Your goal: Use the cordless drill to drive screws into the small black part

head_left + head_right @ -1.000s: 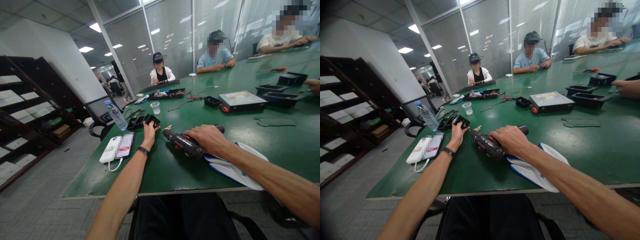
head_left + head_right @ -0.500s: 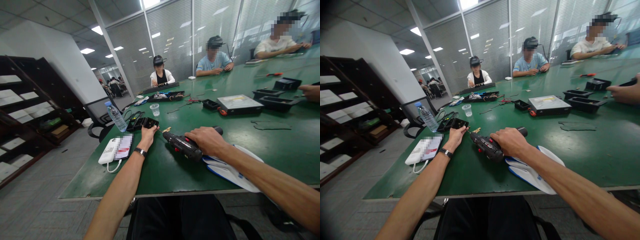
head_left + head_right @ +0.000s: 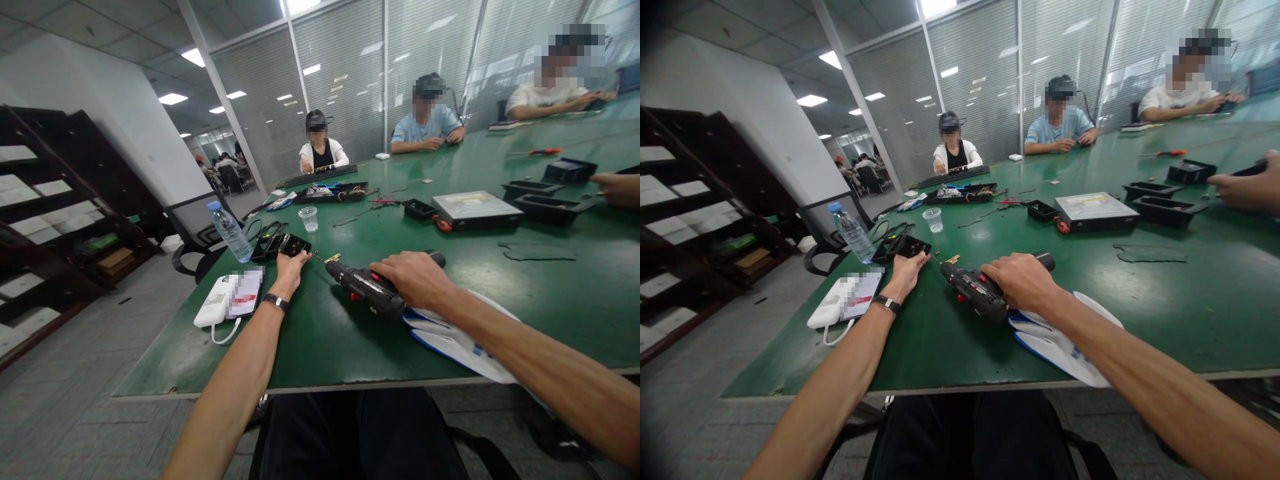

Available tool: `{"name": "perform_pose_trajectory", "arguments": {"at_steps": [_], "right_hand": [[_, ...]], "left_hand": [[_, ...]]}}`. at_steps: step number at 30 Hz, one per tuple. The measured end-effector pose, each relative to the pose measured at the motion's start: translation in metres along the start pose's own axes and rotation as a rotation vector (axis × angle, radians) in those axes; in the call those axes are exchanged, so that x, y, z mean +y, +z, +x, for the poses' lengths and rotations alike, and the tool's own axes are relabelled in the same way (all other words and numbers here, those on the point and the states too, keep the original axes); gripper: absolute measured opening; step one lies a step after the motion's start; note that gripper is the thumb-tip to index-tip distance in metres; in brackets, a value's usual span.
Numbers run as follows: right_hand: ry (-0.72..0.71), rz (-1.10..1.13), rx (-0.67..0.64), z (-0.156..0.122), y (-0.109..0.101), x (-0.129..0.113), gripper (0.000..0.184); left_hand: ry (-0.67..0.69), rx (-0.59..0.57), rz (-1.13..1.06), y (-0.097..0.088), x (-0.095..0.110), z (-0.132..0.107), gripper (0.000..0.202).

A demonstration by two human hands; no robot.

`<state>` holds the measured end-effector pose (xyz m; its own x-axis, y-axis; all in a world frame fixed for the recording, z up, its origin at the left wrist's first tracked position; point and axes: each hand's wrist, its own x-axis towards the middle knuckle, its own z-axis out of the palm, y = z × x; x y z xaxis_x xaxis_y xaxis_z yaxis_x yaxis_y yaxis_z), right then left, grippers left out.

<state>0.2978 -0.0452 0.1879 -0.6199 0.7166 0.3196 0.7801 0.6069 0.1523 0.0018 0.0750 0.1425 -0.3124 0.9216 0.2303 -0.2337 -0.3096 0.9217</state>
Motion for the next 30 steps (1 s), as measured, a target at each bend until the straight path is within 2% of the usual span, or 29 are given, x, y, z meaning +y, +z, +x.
{"name": "perform_pose_trajectory", "arguments": {"at_steps": [4, 8, 17, 30], "right_hand": [[0.026, 0.002, 0.037, -0.001, -0.001, 0.003, 0.039], [0.042, 0.007, 0.049, -0.003, -0.004, 0.005, 0.04], [0.05, 0.008, 0.008, -0.002, -0.004, 0.001, 0.039], [0.05, -0.034, 0.026, -0.002, -0.003, -0.002, 0.04]], "left_hand": [[-0.039, -0.097, 0.013, 0.008, -0.002, -0.008, 0.044], [-0.035, -0.124, 0.053, 0.013, 0.0, -0.013, 0.047], [0.04, -0.125, 0.134, 0.014, 0.002, -0.015, 0.047], [0.112, -0.135, 0.192, 0.016, -0.003, -0.01, 0.044]]}}
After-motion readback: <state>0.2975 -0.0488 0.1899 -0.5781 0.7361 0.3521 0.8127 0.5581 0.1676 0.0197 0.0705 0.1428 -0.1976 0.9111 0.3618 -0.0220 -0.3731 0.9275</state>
